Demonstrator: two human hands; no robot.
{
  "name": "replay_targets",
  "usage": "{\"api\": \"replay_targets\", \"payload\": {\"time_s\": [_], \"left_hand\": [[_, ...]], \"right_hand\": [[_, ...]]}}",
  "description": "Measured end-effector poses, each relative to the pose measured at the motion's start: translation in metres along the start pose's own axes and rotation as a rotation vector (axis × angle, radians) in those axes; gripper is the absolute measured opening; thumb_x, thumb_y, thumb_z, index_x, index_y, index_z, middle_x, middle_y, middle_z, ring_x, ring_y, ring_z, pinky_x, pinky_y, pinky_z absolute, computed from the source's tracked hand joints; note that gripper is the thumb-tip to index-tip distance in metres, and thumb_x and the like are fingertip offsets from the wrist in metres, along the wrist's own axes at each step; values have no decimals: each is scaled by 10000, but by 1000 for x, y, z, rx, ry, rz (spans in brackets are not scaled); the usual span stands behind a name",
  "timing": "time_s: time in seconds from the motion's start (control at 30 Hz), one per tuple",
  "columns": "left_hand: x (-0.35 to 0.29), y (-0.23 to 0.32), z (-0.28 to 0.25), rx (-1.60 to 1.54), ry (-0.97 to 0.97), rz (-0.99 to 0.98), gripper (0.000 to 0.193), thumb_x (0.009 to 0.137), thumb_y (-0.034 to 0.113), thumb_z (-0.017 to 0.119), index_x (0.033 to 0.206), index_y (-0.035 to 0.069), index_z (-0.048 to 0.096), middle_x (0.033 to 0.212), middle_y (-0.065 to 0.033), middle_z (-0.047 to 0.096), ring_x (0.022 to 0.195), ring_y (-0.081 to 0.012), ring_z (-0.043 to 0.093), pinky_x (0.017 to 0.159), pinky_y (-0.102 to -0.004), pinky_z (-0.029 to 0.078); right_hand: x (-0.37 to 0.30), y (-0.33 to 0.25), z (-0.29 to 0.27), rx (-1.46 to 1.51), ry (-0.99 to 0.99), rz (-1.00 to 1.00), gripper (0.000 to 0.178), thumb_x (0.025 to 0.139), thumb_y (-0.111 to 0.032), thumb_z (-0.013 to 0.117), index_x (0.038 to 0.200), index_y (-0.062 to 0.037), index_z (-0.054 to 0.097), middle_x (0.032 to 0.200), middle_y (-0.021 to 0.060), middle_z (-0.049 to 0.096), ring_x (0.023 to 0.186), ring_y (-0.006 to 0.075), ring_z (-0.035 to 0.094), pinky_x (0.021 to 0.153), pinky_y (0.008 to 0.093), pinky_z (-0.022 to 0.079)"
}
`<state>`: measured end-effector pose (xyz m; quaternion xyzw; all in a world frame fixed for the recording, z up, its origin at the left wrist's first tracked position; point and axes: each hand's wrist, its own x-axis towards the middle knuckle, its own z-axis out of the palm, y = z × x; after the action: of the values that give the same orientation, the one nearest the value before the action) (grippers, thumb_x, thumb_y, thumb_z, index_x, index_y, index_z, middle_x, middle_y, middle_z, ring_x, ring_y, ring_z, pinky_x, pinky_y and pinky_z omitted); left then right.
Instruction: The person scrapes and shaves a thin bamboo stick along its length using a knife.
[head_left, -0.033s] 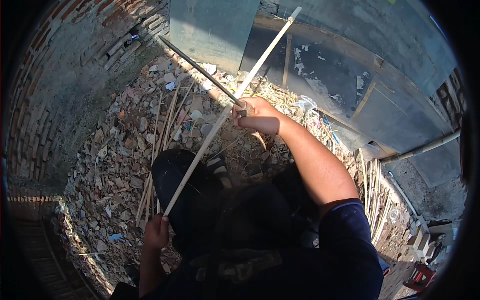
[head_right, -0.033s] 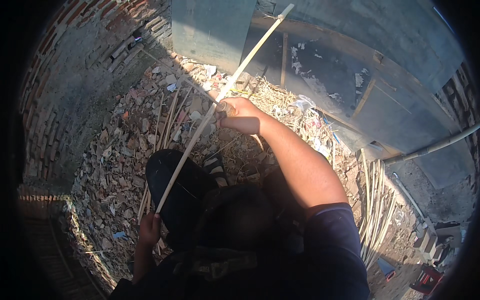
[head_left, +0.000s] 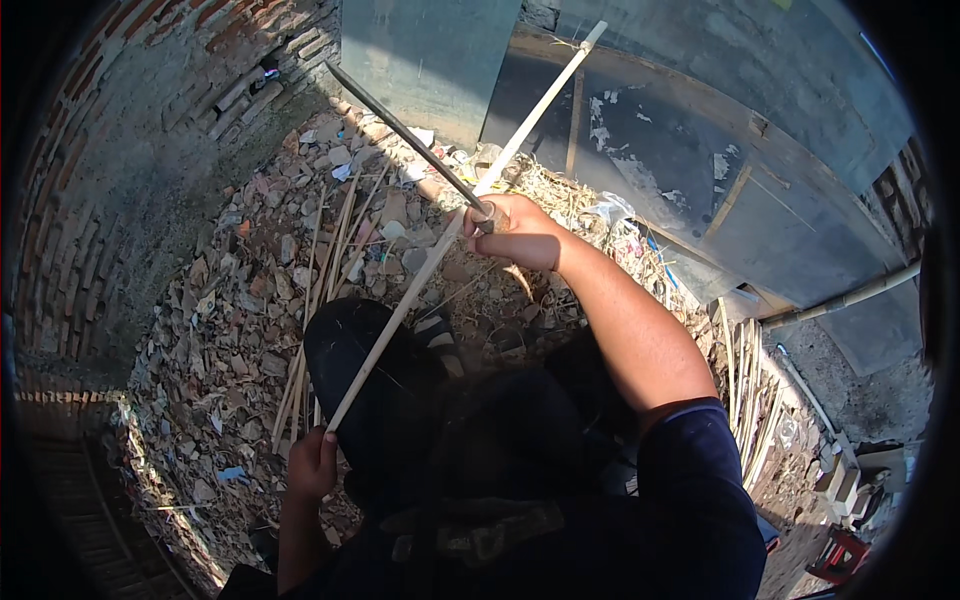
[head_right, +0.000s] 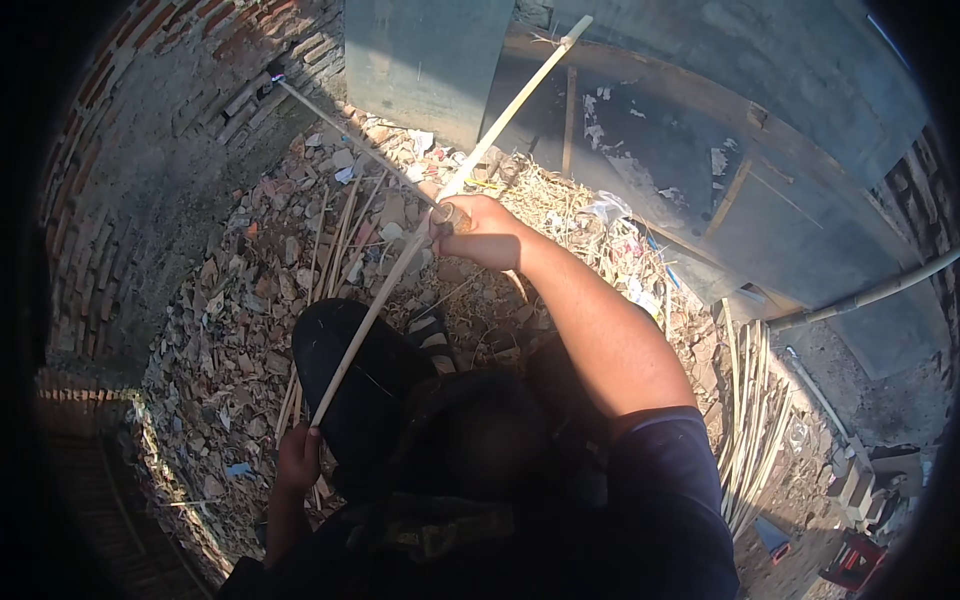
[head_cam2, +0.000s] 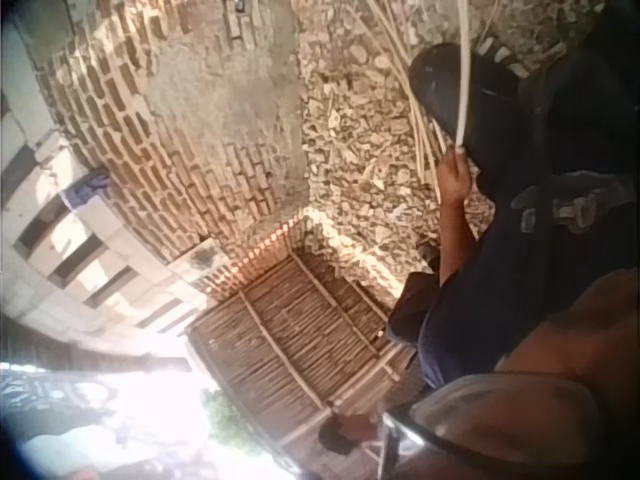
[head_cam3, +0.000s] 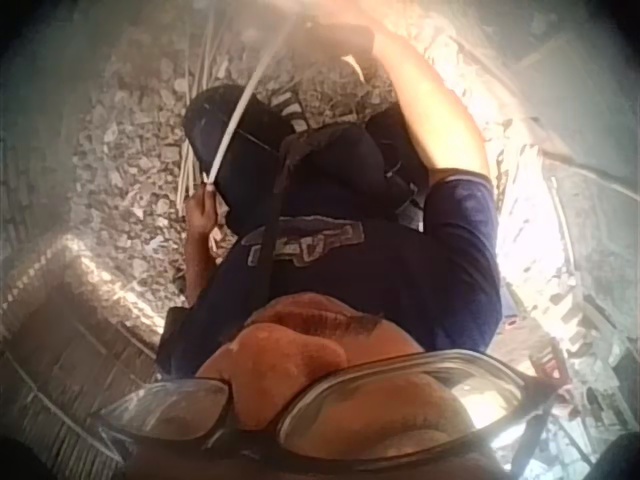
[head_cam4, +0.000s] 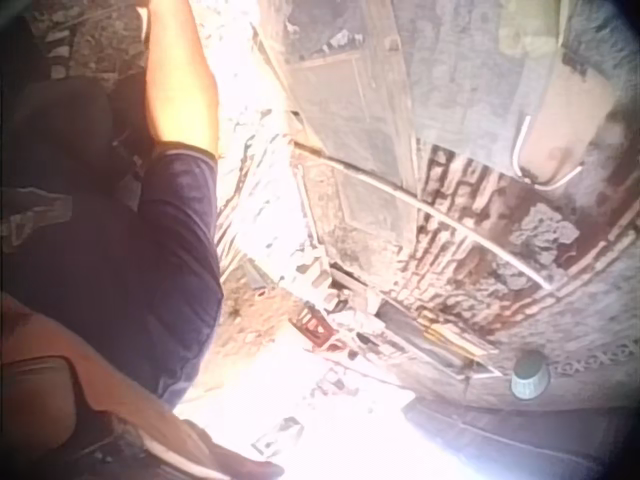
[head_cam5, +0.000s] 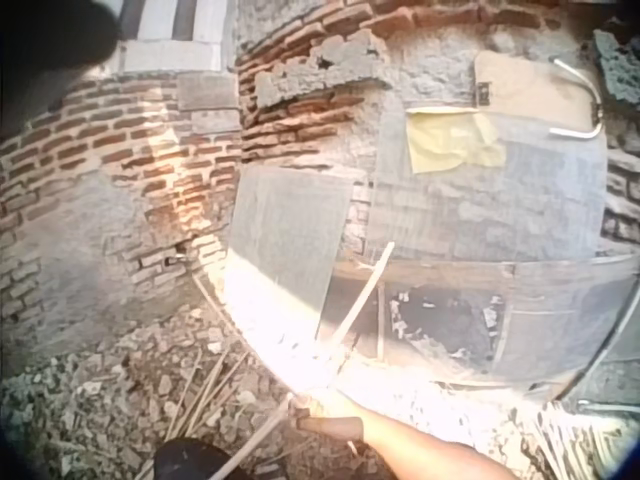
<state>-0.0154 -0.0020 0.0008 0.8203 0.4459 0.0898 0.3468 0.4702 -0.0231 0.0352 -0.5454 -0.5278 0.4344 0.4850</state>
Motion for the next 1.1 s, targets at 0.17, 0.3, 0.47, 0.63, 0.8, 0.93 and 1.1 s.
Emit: {"api": "replay_targets", "payload": {"time_s": [0.17, 0.3, 0.47, 0.63, 0.8, 0.93, 1.1], "left_hand": [[-2, 3, -2, 27, 27, -19, 373, 1048, 284, 490, 837, -17, 555, 639, -222, 537, 596, -399, 571, 584, -456, 431], [-1, 13, 1, 158, 161, 117, 229, 965, 211, 620, 964, -11, 562, 848, -217, 580, 780, -401, 604, 670, -450, 465], [9, 49, 10, 274, 307, 295, 317, 858, 130, 742, 1071, -6, 550, 1021, -196, 570, 920, -399, 600, 744, -437, 489], [10, 45, 20, 260, 272, 95, 266, 919, 186, 700, 1060, 5, 565, 955, -213, 626, 865, -426, 640, 729, -490, 508], [2, 41, 20, 256, 207, 16, 270, 1005, 278, 591, 1012, 9, 585, 783, -238, 658, 748, -471, 658, 665, -541, 499], [10, 49, 19, 237, 142, -66, 342, 1031, 330, 537, 932, 5, 575, 698, -249, 629, 700, -490, 641, 625, -550, 481], [17, 48, 22, 299, 120, -88, 375, 1035, 350, 527, 871, 13, 549, 682, -260, 611, 693, -497, 633, 609, -557, 467]], "right_hand": [[-4, -15, 7, 148, 14, 77, 280, 813, -42, 691, 1092, -69, 693, 1000, 1, 681, 909, 91, 630, 806, 278, 517], [-7, -23, 9, 46, 13, 49, 309, 812, -20, 680, 1118, -63, 695, 1013, 17, 693, 949, 95, 633, 822, 280, 521], [-4, -4, 11, 29, -26, -91, 314, 826, -13, 684, 1137, -54, 695, 916, 5, 674, 847, 83, 622, 742, 268, 515], [-6, -6, 21, 97, -31, -152, 269, 831, -23, 699, 1099, -49, 704, 871, -10, 681, 711, 97, 612, 657, 275, 510], [-15, -30, 13, -164, -9, -85, 307, 775, -87, 750, 1078, -63, 711, 834, 63, 721, 712, 149, 675, 679, 312, 542], [-19, -36, 5, -756, 76, -70, 422, 703, -191, 769, 1111, -100, 708, 835, 166, 720, 847, 342, 717, 742, 421, 576], [-20, -40, 25, -1034, -23, -52, 314, 765, -217, 703, 1070, -140, 706, 889, 141, 736, 865, 338, 721, 777, 452, 584]]}}
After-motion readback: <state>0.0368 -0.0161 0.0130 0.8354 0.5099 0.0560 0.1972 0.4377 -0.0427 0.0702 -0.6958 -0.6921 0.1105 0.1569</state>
